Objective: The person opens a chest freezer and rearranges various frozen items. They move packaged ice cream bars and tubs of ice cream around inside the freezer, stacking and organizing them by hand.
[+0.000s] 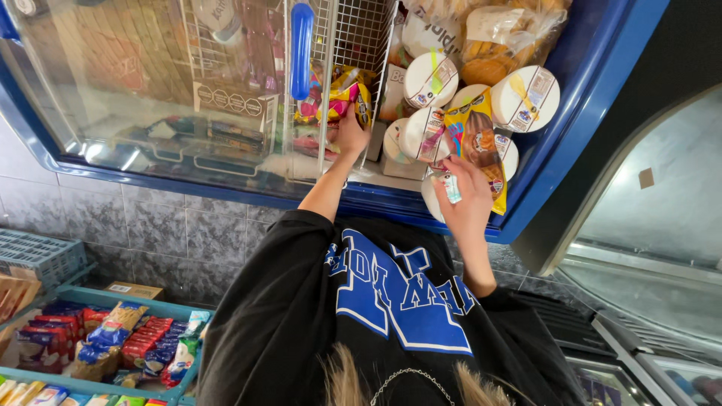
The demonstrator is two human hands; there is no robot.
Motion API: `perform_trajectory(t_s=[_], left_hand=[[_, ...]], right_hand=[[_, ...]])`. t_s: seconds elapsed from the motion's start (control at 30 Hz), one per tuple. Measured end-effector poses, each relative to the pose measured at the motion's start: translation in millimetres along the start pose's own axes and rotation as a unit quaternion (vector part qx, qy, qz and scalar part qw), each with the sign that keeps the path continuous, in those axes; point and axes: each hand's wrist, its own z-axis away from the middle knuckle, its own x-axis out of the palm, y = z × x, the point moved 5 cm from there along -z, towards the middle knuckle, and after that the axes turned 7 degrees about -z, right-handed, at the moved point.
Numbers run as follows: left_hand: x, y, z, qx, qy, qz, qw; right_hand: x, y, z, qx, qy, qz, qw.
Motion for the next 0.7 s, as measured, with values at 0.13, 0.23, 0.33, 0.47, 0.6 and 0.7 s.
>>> perform_trajectory(t_s=[0.13,0.23,0.33,0.47,0.6,0.7], left_hand=[[5.1,-3.2,-9.8,-0.03,-0.014,0.146,0.989],[12.1,-2.1,-8.8,-0.055,-0.032,0.16,0.985],[11.3,2.9,-5.0,-0.036,0.009,0.131,0.991],[4.2,6.2,-1.5,0.017,0.07,0.077,0.994],[4.1,0.6,-5.8,0.021,0.075,0.079,0.994],[1.6,-10.9,-8.7,0.011,0.095,0.142,0.985]], right_hand=[[16.0,-4.9,1.9,0.008,-0.029,-0.028,0.999],[21.6,-16.6,1.1,-0.005,-0.042,-0.034,0.999],[20.9,-33.5,-3.2,-0.06,-0.038,-0.041,0.997],[25.6,-34.7,1.5,-0.06,-0.046,-0.042,0.996],[26.9,-35.2,6.1,-0.054,-0.051,-0.052,0.996],[29.9,-31.9,7.4,-0.075,-0.056,-0.052,0.994]])
